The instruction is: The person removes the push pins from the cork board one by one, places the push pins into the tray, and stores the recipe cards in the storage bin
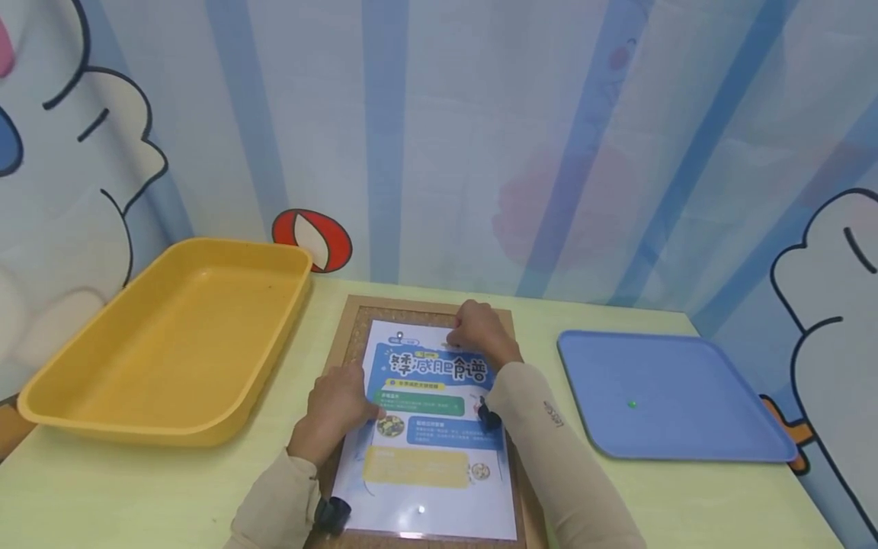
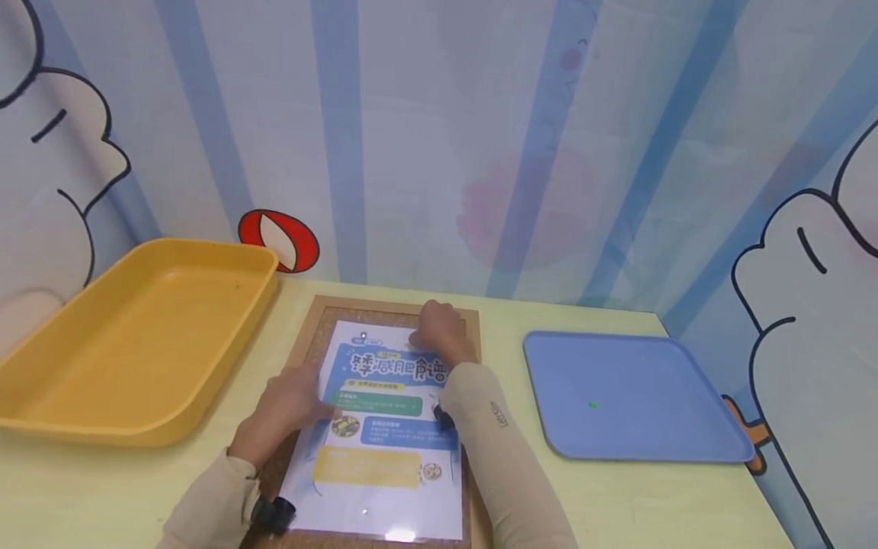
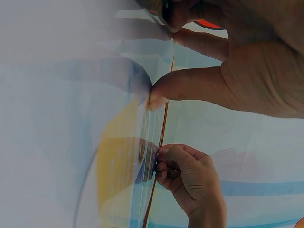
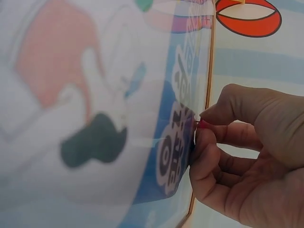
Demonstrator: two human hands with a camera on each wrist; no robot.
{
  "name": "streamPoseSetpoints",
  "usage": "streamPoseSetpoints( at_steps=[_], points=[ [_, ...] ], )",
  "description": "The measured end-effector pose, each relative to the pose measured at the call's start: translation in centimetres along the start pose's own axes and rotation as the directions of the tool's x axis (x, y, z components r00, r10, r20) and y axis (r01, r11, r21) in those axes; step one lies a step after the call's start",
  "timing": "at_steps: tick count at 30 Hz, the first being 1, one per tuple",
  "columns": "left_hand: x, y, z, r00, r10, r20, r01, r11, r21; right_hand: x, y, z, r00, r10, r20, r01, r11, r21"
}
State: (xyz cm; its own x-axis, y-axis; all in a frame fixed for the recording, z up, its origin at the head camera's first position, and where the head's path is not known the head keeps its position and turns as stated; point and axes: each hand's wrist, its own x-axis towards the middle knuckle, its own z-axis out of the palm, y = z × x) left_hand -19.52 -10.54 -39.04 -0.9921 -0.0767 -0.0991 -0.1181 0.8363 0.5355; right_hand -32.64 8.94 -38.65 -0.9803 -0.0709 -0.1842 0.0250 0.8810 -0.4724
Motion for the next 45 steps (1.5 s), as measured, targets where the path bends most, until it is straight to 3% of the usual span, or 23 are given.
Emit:
streamPoseSetpoints(
  at_steps=[10,21,29,36,45],
  points=[
    [-0.1,0.1,-0.2,1.000,0.004,0.004,-0.004,1.000,0.013,0.3,0.0,-0.2,1.000,0.015,0.018,-0.015,1.000,0.012],
    [0.0,0.2,-0.1,1.000,0.007,0.002,-0.007,1.000,-0.004,0.7,-0.3,-0.4,0.999,0.004,0.050,0.000,0.997,-0.082],
    [0.0,0.1,-0.1,1.000,-0.007,0.013,0.007,1.000,-0.010,0.3,0.0,-0.3,0.996,0.085,0.019,-0.086,0.995,0.051],
    [0.1,0.0,0.1,1.000,-0.003,0.004,0.003,1.000,0.004,0.2,0.6,-0.4,0.997,0.068,0.020,-0.070,0.988,0.138],
    [0.0,0.0,0.1,1.000,0.000,-0.004,0.000,1.000,0.009,0.4,1.1,-0.9,0.997,-0.038,0.068,0.031,0.994,0.107]
  ],
)
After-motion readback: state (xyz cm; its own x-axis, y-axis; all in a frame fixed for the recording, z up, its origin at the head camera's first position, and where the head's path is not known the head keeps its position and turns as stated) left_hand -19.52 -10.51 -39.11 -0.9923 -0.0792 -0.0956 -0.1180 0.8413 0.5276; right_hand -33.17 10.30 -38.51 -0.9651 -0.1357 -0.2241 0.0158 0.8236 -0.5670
